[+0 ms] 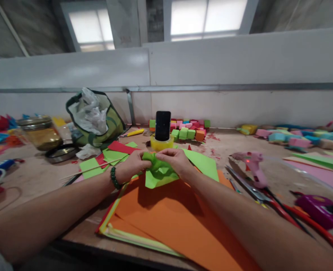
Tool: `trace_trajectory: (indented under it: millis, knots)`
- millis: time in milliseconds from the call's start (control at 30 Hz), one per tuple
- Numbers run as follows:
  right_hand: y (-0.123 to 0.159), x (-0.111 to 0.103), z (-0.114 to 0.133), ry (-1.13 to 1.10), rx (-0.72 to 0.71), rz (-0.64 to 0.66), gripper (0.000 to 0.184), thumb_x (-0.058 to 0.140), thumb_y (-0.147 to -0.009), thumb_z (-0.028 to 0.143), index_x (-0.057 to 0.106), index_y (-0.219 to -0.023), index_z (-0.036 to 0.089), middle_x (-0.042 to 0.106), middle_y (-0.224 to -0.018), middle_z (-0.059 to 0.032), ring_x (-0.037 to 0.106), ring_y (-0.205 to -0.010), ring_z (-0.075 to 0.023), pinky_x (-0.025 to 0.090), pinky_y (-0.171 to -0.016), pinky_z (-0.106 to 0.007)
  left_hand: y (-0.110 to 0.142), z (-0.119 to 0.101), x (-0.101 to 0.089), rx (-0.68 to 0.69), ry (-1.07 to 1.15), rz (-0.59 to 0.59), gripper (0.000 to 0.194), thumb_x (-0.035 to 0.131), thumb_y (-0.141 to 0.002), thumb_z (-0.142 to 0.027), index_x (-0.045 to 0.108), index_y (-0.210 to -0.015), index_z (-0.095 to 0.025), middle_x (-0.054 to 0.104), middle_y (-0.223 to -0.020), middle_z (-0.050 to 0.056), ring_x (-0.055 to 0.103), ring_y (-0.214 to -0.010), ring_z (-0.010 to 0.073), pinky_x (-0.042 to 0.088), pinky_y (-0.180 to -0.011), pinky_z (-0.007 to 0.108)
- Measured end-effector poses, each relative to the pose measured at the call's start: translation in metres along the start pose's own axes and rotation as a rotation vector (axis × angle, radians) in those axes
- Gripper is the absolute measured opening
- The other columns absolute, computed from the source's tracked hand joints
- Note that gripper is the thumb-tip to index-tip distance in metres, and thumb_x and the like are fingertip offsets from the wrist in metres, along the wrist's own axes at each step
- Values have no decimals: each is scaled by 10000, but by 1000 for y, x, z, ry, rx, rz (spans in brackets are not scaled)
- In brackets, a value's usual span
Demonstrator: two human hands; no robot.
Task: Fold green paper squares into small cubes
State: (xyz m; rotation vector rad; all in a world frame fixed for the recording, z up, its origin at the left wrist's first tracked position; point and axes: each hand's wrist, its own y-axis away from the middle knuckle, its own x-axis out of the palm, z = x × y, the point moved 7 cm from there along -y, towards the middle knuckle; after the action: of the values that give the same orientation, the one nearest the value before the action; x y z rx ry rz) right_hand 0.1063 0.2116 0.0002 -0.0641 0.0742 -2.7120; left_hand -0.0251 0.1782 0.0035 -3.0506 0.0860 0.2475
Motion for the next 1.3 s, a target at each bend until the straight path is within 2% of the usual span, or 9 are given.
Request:
trace_trajectory:
  millis: [133, 200, 367, 633, 800, 967, 1033, 1167, 1300]
  knots:
    - [-2, -1, 3, -29, -38, 51, 346, 727, -666, 485, 702, -789, 162, 666, -734, -25, 587, -655, -151, 458, -612, -286, -2, 1, -4, -34, 5, -14, 101, 511, -497, -126, 517, -595, -149, 468, -491, -59, 405, -433, 69, 303, -415, 183]
    - [-4, -5, 5, -35, -71, 23, 327, 747, -651, 444, 690, -835, 180, 661, -764, -7, 579, -676, -137, 452, -634, -275, -5, 2, -9, -46, 14, -45, 114, 507, -506, -138, 527, -618, -146, 490, -521, -48, 427, -446, 74, 318, -420, 183]
    - [-11, -12, 1, -15, -102, -39, 293, 792, -591, 377, 673, -772, 180, 633, -732, 19, 536, -636, -95, 432, -637, -250, -9, 6, -16, -61, 29, -84, 138, 509, -502, -142, 551, -633, -134, 521, -552, -30, 449, -472, 79, 333, -436, 183]
    - [-4, 2, 6, 111, -135, 82, 262, 781, -613, 384, 732, -759, 172, 709, -795, -23, 599, -732, -147, 458, -766, -308, -7, 10, -11, -52, 42, -54, 190, 530, -497, -153, 576, -680, -131, 540, -586, -32, 451, -494, 75, 328, -443, 176]
    - [0, 6, 8, 211, -189, 95, 296, 752, -657, 408, 754, -828, 166, 729, -834, -45, 622, -737, -170, 475, -730, -316, -4, 8, -6, -59, 18, -9, 144, 553, -513, -165, 555, -653, -133, 521, -558, -37, 465, -487, 79, 352, -443, 176]
    - [2, 9, 14, 229, -207, 187, 329, 725, -688, 440, 769, -897, 189, 736, -982, -65, 644, -928, -220, 472, -864, -350, -5, 6, -11, -36, -14, -58, 125, 540, -519, -159, 532, -644, -146, 490, -518, -51, 424, -443, 67, 325, -423, 177]
    - [2, 6, 15, 220, -177, 180, 351, 733, -678, 449, 768, -916, 194, 735, -1000, -69, 644, -951, -228, 465, -894, -368, -7, 6, -12, -17, -25, -61, 137, 537, -528, -156, 543, -664, -145, 500, -536, -49, 424, -451, 67, 318, -429, 178]
    - [0, 4, 7, 120, -108, 133, 350, 776, -623, 430, 770, -877, 190, 740, -964, -72, 649, -907, -223, 485, -857, -364, -9, 6, -10, 42, -75, -33, 83, 527, -517, -123, 529, -597, -142, 475, -518, -60, 403, -474, 64, 295, -449, 177]
    - [-1, 5, -4, 61, -76, 84, 303, 797, -583, 393, 731, -773, 166, 721, -775, -34, 628, -693, -160, 496, -687, -304, -8, 8, -6, 90, -116, -7, 56, 541, -523, -115, 495, -541, -142, 461, -523, -61, 391, -496, 63, 291, -465, 175]
